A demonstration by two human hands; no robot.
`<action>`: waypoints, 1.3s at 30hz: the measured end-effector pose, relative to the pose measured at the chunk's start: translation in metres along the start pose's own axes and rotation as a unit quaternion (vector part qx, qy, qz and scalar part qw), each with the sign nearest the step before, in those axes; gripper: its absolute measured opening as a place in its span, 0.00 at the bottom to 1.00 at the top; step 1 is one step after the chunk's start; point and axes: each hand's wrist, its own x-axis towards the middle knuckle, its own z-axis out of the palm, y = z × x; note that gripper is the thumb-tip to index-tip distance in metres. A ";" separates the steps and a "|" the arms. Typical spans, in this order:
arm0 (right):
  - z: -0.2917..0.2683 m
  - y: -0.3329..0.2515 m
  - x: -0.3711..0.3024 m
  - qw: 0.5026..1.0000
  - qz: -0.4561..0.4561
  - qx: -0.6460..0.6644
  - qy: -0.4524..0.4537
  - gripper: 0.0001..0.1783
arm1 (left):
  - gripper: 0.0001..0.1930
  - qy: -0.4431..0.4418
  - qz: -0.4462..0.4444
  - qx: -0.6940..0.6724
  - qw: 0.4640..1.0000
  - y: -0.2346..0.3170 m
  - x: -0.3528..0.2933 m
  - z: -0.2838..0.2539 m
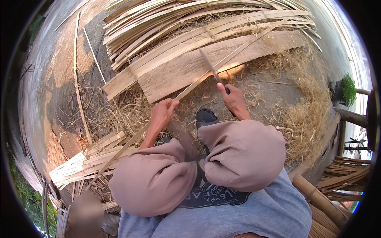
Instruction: The person uses a knife to split long bamboo strips into thinner slats on a wooden board. They repeatedly hold the bamboo, strike it with the knife, and separate the resulting pieces.
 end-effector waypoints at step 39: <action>-0.041 0.041 0.030 0.996 0.017 0.012 0.083 0.39 | 0.17 -0.005 -0.028 0.025 0.999 0.004 -0.045 -0.039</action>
